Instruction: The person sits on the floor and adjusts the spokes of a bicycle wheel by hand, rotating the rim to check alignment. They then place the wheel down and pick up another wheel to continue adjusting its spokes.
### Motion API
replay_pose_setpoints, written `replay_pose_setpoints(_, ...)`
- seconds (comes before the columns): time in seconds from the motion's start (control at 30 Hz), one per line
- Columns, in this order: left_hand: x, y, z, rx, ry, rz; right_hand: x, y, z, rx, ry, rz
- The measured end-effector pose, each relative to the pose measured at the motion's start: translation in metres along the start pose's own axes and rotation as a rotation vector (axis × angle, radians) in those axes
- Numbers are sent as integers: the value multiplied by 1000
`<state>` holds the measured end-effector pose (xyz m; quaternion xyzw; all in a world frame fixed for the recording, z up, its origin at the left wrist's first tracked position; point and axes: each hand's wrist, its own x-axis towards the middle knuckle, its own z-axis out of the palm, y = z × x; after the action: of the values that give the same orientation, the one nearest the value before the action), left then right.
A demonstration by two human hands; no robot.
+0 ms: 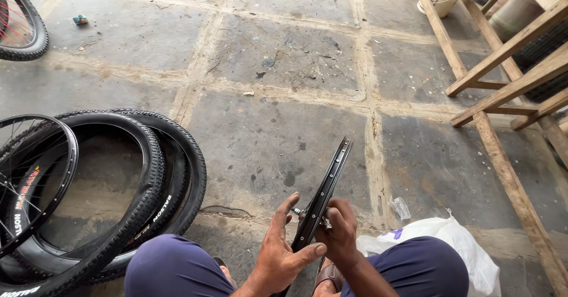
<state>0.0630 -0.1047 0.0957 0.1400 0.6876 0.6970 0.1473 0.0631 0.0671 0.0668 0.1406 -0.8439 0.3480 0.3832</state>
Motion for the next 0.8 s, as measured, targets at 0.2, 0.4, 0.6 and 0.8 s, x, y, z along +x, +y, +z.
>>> replay_pose_setpoints(0.2,0,-12,2,-4,-16,-7,-19,13,-12,141,-96,109)
replay_pose_setpoints(0.4,8,-14,4,-71,14,-12,-41,52,-9,294,-157,210)
replay_pose_setpoints(0.6,8,-18,4,-28,4,-112,-76,77,3,769,-205,787)
replay_pose_setpoints(0.8,5,-9,7,1,11,35,-52,58,-3,1070,-268,883)
